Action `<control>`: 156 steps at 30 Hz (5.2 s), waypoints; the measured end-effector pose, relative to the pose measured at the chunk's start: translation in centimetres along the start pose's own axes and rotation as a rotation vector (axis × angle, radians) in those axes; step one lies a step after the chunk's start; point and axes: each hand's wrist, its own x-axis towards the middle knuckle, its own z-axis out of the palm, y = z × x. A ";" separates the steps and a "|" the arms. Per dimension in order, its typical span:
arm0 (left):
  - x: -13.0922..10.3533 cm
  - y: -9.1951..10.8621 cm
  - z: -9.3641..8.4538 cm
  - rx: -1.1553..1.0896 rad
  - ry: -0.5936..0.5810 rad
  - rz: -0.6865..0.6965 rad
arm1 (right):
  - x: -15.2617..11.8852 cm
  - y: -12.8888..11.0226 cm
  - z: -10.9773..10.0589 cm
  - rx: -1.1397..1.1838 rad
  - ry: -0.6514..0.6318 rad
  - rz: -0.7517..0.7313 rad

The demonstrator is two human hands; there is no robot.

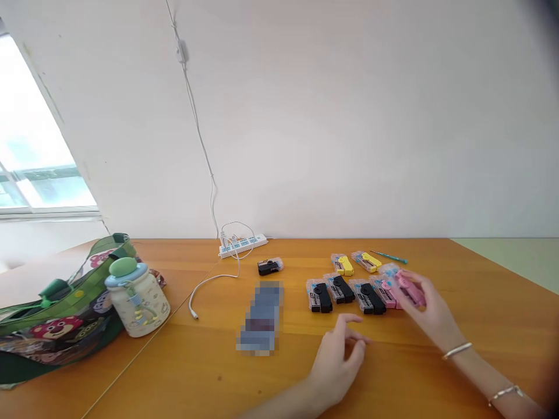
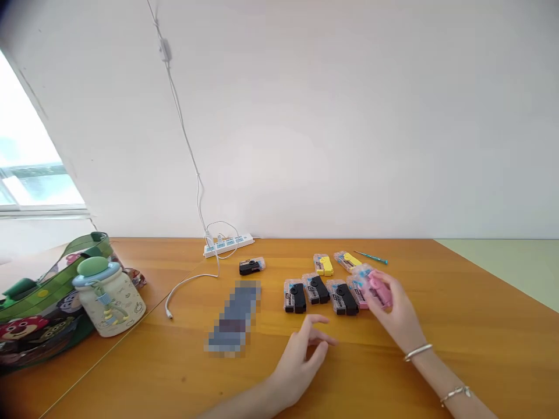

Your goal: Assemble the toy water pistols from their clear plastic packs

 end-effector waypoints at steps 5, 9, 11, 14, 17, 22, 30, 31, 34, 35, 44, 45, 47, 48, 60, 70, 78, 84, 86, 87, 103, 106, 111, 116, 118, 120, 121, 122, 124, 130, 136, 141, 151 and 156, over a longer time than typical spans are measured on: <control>0.4 -0.5 -0.1 -0.262 0.114 -0.070 | -3.7 -4.2 3.2 0.061 -0.244 -0.226; 0.4 0.2 -0.4 -0.357 0.119 -0.017 | -5.8 -6.1 4.1 0.071 -0.354 -0.296; 0.3 0.5 -0.5 -0.350 0.151 -0.023 | -6.1 -6.3 4.0 0.069 -0.419 -0.331; 0.4 0.6 -0.6 -0.350 0.191 -0.063 | -5.9 -6.1 3.5 0.093 -0.491 -0.370; 0.5 0.4 -0.7 -0.373 0.186 -0.142 | -5.4 -6.1 2.9 0.137 -0.545 -0.331; 0.6 0.3 -0.8 -0.366 0.174 -0.207 | -5.1 -6.6 2.6 0.304 -0.647 -0.121; 0.5 0.3 -1.2 -0.503 0.042 -0.210 | -4.4 -6.3 2.6 0.789 -0.718 0.242; 0.5 0.4 -1.2 -0.507 0.033 -0.215 | -4.2 -6.1 2.5 0.781 -0.718 0.252; 0.5 0.7 -1.5 -0.510 0.019 -0.221 | -3.6 -5.5 2.1 0.730 -0.715 0.254; 0.5 0.7 -1.5 -0.512 0.015 -0.214 | -3.4 -5.2 2.0 0.710 -0.713 0.250; 0.8 0.0 -1.7 -0.515 -0.023 -0.155 | -3.0 -4.9 1.5 0.495 -0.686 0.112; 0.9 -0.2 -1.8 -0.526 -0.029 -0.146 | -3.0 -4.9 1.4 0.472 -0.682 0.088; 1.0 -0.6 -1.9 -0.538 -0.044 -0.137 | -3.1 -5.1 1.3 0.433 -0.679 0.054; 1.0 -0.7 -1.9 -0.538 -0.052 -0.138 | -3.1 -5.2 1.2 0.416 -0.677 0.044; 0.8 -0.5 -1.9 -0.561 -0.024 -0.161 | -3.3 -5.5 1.3 0.217 -0.521 -0.191; 0.7 -0.1 -1.7 -0.496 -0.085 -0.057 | -3.3 -6.4 0.8 -0.061 -0.506 -0.554; 0.7 -0.7 -1.4 -0.475 -0.158 -0.045 | -3.1 -6.6 0.4 -0.168 -0.510 -0.694; 0.9 -0.8 -1.4 -0.494 -0.141 -0.075 | -3.2 -6.3 0.4 -0.291 -0.532 -0.705; 0.9 -0.8 -1.4 -0.498 -0.126 -0.077 | -3.3 -6.2 0.6 -0.321 -0.511 -0.695; 0.9 -0.7 -1.4 -0.503 -0.119 -0.076 | -3.4 -6.2 0.7 -0.331 -0.498 -0.686; 1.3 -0.1 -2.1 -0.637 -0.142 -0.188 | -4.3 -6.5 1.6 -0.311 -0.286 -0.457; 1.2 -0.1 -2.5 -0.671 -0.182 -0.161 | -4.1 -6.5 1.5 -0.238 -0.313 -0.453; 1.3 -0.5 -2.8 -0.739 -0.257 -0.138 | -3.5 -6.2 1.2 -0.170 -0.391 -0.502; 1.4 -0.6 -2.8 -0.684 -0.266 -0.141 | -3.5 -6.0 1.2 -0.215 -0.346 -0.456; 1.4 -0.5 -2.8 -0.659 -0.265 -0.139 | -3.6 -6.0 1.2 -0.236 -0.326 -0.446; 1.4 -0.3 -2.8 -0.647 -0.265 -0.138 | -3.7 -6.1 1.3 -0.247 -0.313 -0.444; 1.4 -0.3 -2.8 -0.644 -0.266 -0.139 | -3.7 -6.2 1.3 -0.251 -0.311 -0.444; 1.4 -0.2 -2.8 -0.642 -0.267 -0.141 | -3.7 -6.3 1.3 -0.252 -0.311 -0.443; 1.4 -0.2 -2.9 -0.640 -0.266 -0.143 | -3.6 -6.4 1.2 -0.257 -0.306 -0.445; 1.3 -0.4 -2.9 -0.599 -0.319 -0.126 | -2.7 -5.7 0.5 -0.286 -0.237 -0.388; 0.4 0.2 -2.5 -0.407 -0.380 -0.022 | -2.3 -4.8 0.2 -0.238 -0.224 -0.233; 0.3 0.4 -2.2 -0.023 -0.278 0.026 | -2.8 -5.2 0.5 -0.240 -0.308 -0.282; 0.0 0.1 -1.7 0.327 -0.166 0.154 | -3.1 -6.0 0.6 -0.208 -0.411 -0.388; 0.4 -0.2 -1.9 0.215 0.082 0.071 | -3.4 -6.0 0.9 -0.154 -0.418 -0.382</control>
